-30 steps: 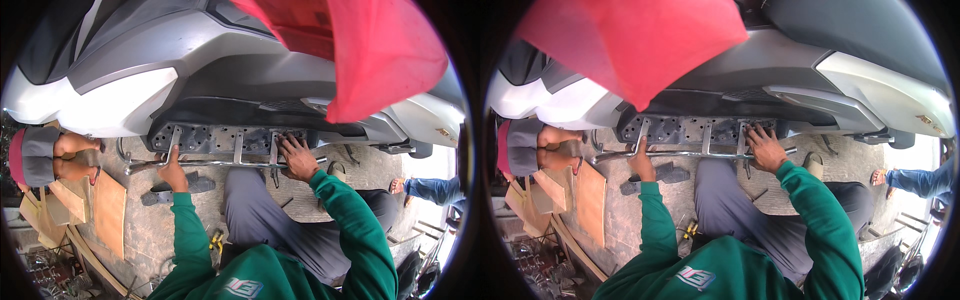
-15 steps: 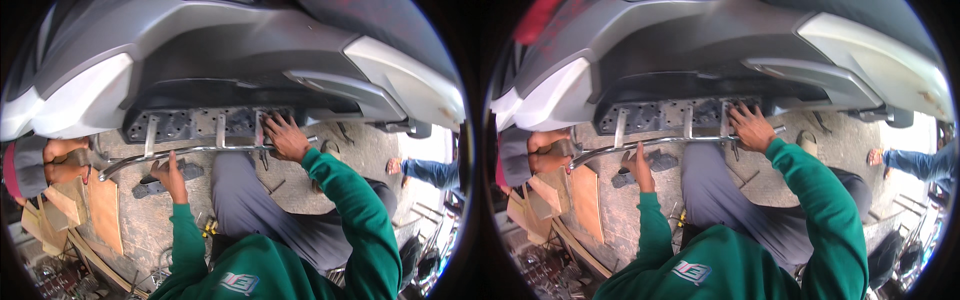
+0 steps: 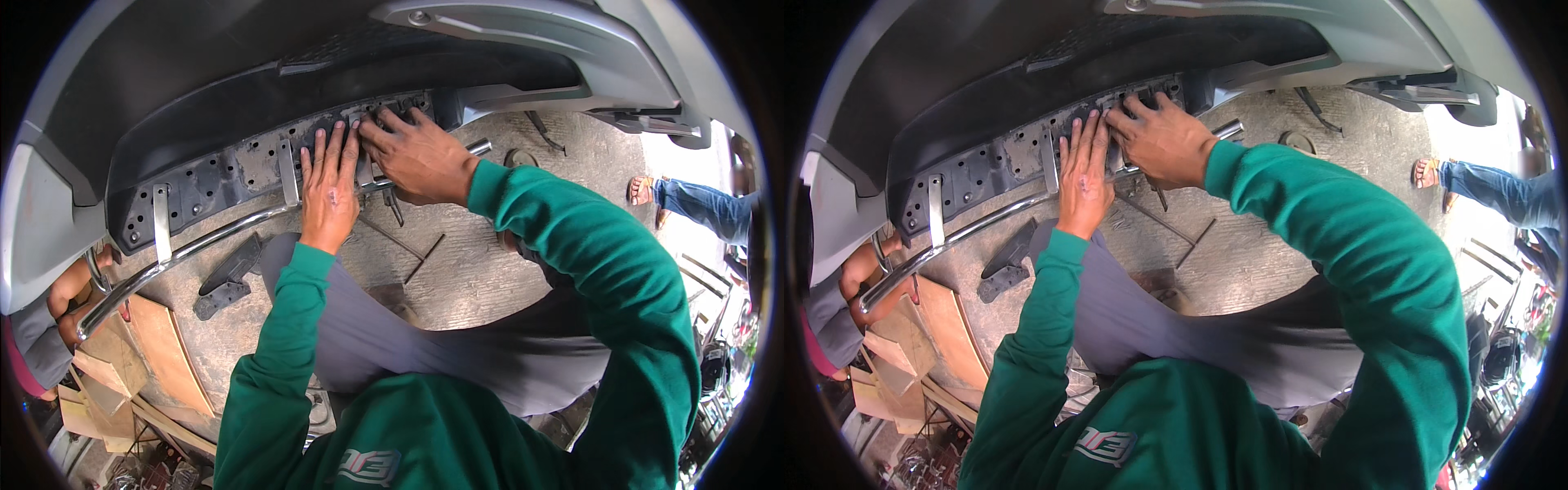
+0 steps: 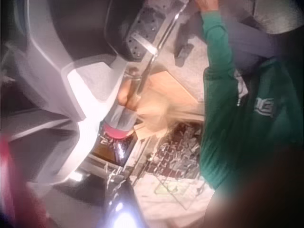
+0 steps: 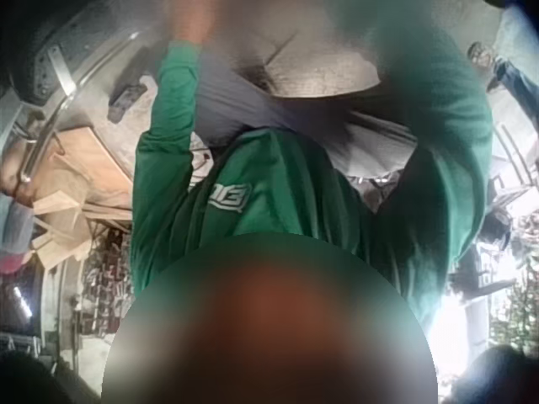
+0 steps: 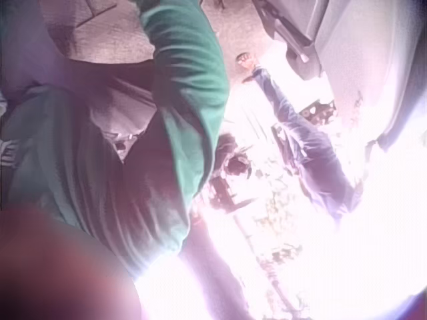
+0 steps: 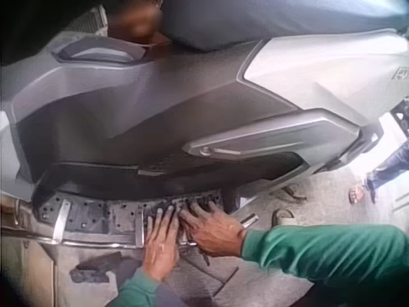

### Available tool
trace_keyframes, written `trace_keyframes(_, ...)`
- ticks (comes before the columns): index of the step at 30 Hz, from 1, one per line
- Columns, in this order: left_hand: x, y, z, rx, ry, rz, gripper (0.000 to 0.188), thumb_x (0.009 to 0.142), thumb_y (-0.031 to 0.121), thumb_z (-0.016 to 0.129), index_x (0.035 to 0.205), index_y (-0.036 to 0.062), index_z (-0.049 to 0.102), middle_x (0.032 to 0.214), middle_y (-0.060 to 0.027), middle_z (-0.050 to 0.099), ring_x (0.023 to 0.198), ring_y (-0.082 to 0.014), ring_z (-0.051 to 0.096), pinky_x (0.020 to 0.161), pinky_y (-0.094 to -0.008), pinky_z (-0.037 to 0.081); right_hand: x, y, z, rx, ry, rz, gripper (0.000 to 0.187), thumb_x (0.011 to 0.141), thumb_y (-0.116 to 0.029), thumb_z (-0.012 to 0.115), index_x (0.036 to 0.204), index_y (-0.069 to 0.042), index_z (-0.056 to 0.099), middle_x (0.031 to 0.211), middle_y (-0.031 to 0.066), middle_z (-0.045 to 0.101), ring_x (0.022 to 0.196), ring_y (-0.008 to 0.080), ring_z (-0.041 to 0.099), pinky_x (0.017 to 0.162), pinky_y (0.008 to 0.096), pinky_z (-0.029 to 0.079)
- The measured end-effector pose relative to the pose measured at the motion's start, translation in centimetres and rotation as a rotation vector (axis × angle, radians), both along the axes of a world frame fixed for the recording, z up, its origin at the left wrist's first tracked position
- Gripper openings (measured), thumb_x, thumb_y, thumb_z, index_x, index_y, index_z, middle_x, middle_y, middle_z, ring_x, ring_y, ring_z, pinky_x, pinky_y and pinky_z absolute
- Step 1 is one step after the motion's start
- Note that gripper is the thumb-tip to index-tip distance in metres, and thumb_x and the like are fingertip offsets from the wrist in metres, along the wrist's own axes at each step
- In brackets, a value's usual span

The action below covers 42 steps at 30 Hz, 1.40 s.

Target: The person positions a metal bracket under a white Honda scooter and secures it using bolts and a wrench. They repeatedly adjust the bracket, tighten fasteners, and use a wooden block to tap the bracket into place.

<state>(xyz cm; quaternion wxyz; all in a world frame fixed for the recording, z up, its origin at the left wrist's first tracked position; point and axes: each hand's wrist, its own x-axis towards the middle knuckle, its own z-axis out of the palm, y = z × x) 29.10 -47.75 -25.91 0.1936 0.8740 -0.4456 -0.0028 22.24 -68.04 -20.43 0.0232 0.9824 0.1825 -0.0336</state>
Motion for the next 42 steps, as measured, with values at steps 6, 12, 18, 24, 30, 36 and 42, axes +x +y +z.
trace_keyframes(6,-0.1,-0.1,-1.3,-0.104,-0.008,0.021,0.097,0.082,-0.008,0.07,0.169,0.0232,0.041,0.173,-0.0116,0.039,0.161,-0.0414,0.033,0.13,-0.067,0.023,-2.3,1.4,1.5,0.225,-0.23,-0.056,0.051,0.088,-0.026,0.074,0.128,0.004,0.065,0.138,0.0264,0.061,0.134,0.037,0.061,0.103,0.0537,0.056)
trace_keyframes(12,-0.6,-0.2,-1.1,-0.099,0.053,0.047,0.105,0.071,-0.011,0.068,0.167,0.026,0.045,0.173,-0.0121,0.04,0.161,-0.0434,0.032,0.13,-0.0686,0.021,-8.1,6.8,-3.5,0.483,0.555,0.085,0.032,0.086,-0.017,0.076,0.113,0.0,0.069,0.114,0.0252,0.075,0.101,0.0417,0.077,0.082,0.0504,0.064)
trace_keyframes(18,-0.5,-0.3,-1.0,-0.123,0.031,0.061,0.107,0.064,-0.013,0.063,0.164,0.023,0.051,0.171,-0.0117,0.044,0.161,-0.0424,0.034,0.131,-0.0662,0.022,-5.2,14.6,-20.3,0.626,0.706,-0.376,0.034,0.093,-0.011,0.066,0.123,0.003,0.069,0.124,0.0302,0.072,0.107,0.047,0.075,0.094,0.0545,0.061)
trace_keyframes(24,-0.6,0.0,-1.6,-0.18,0.028,0.073,0.099,0.063,-0.012,0.062,0.157,0.019,0.058,0.168,-0.0117,0.049,0.159,-0.0401,0.038,0.131,-0.0639,0.024,-4.7,18.9,-26.8,0.656,0.631,-0.482,0.035,0.1,-0.011,0.053,0.129,0.003,0.066,0.141,0.0293,0.063,0.115,0.0464,0.073,0.098,0.0546,0.06)
trace_keyframes(30,-0.4,0.0,-1.4,-0.199,0.029,0.075,0.095,0.065,-0.012,0.062,0.155,0.0181,0.06,0.165,-0.012,0.052,0.157,-0.0411,0.04,0.131,-0.0644,0.025,-4.2,18.3,-30.7,0.755,0.48,-0.48,0.028,0.098,-0.01,0.054,0.116,0.004,0.07,0.121,0.0293,0.074,0.103,0.0437,0.076,0.09,0.0552,0.062)
trace_keyframes(36,-0.7,0.2,-1.8,-0.233,0.065,0.075,0.094,0.067,-0.013,0.064,0.156,0.0172,0.06,0.165,-0.0119,0.052,0.158,-0.0406,0.039,0.131,-0.0642,0.024,-4.5,17.7,-24.1,0.718,0.428,-0.138,0.025,0.096,-0.015,0.058,0.104,0.0,0.076,0.111,0.0275,0.077,0.1,0.0433,0.077,0.085,0.0539,0.063)
trace_keyframes(42,-0.8,0.5,-1.9,-0.233,0.043,0.054,0.083,0.081,-0.012,0.062,0.157,0.0182,0.057,0.165,-0.0113,0.052,0.159,-0.039,0.037,0.131,-0.065,0.022,-7.4,11.6,-3.6,0.245,0.715,0.246,0.021,0.096,-0.018,0.064,0.095,-0.007,0.081,0.103,0.0207,0.079,0.101,0.0395,0.079,0.084,0.0528,0.064)
